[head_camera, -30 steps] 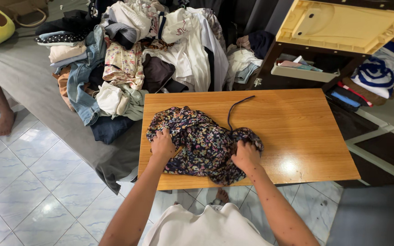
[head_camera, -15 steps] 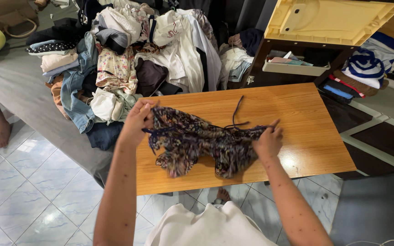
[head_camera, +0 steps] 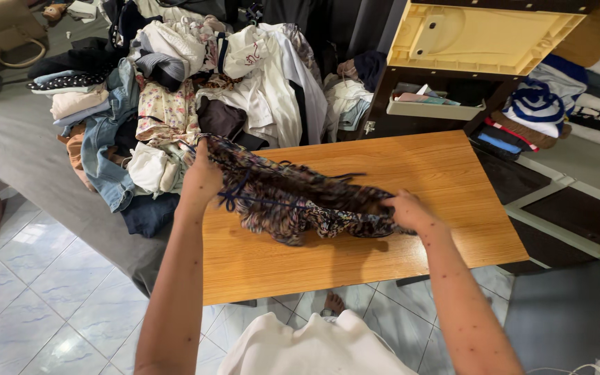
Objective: The person folds several garments one by one on a wooden table and places them into a nearby closet. Items handled include a mustard-yellow ribbed top, a dark floral top, a white top, a beige top, and a floral dress.
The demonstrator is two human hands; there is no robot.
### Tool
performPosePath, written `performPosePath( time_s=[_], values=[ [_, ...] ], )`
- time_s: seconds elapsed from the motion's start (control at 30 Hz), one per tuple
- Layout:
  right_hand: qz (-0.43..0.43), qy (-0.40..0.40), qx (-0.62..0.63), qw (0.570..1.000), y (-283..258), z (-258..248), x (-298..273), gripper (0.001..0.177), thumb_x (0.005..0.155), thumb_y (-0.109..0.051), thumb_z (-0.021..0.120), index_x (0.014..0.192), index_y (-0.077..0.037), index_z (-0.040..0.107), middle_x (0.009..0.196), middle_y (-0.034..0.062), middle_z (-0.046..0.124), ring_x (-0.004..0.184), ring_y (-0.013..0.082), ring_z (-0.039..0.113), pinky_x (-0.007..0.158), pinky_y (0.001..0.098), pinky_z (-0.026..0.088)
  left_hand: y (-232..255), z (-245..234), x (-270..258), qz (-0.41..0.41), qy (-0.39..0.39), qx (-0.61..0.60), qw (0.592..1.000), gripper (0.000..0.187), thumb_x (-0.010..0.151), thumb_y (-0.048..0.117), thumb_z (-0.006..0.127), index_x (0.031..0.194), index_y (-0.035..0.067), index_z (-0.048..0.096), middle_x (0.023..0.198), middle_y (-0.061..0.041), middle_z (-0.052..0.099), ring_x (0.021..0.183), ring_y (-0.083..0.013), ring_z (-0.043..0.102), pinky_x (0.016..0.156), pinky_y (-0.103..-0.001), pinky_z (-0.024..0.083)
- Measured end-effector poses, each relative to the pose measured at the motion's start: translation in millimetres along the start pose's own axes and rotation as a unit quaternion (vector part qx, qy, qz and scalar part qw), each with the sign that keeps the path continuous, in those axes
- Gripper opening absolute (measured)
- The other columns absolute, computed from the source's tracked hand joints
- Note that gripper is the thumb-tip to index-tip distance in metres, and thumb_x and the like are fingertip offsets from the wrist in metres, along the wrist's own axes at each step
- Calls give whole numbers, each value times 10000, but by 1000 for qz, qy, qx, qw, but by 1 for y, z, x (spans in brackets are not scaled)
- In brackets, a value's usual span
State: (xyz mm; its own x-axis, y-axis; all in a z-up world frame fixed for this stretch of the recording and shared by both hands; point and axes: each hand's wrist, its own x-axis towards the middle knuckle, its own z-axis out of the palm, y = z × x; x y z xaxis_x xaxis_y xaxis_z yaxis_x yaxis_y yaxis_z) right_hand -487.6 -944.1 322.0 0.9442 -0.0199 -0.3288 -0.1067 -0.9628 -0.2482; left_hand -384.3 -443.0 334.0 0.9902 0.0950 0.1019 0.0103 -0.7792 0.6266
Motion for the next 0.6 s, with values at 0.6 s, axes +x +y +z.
performPosePath(
  time_s=[0.6],
  values=[
    [66,-11,19,998,-18,-11,-1,457,878,-134,640,1315,-256,694,1184,195,687,976,371,695,811,479,609,50,-28,-26,79,89,-12,993,678,821,29,649,1432,264,474,1255,-256,532,936,-422,694,881,-445,570]
  ],
)
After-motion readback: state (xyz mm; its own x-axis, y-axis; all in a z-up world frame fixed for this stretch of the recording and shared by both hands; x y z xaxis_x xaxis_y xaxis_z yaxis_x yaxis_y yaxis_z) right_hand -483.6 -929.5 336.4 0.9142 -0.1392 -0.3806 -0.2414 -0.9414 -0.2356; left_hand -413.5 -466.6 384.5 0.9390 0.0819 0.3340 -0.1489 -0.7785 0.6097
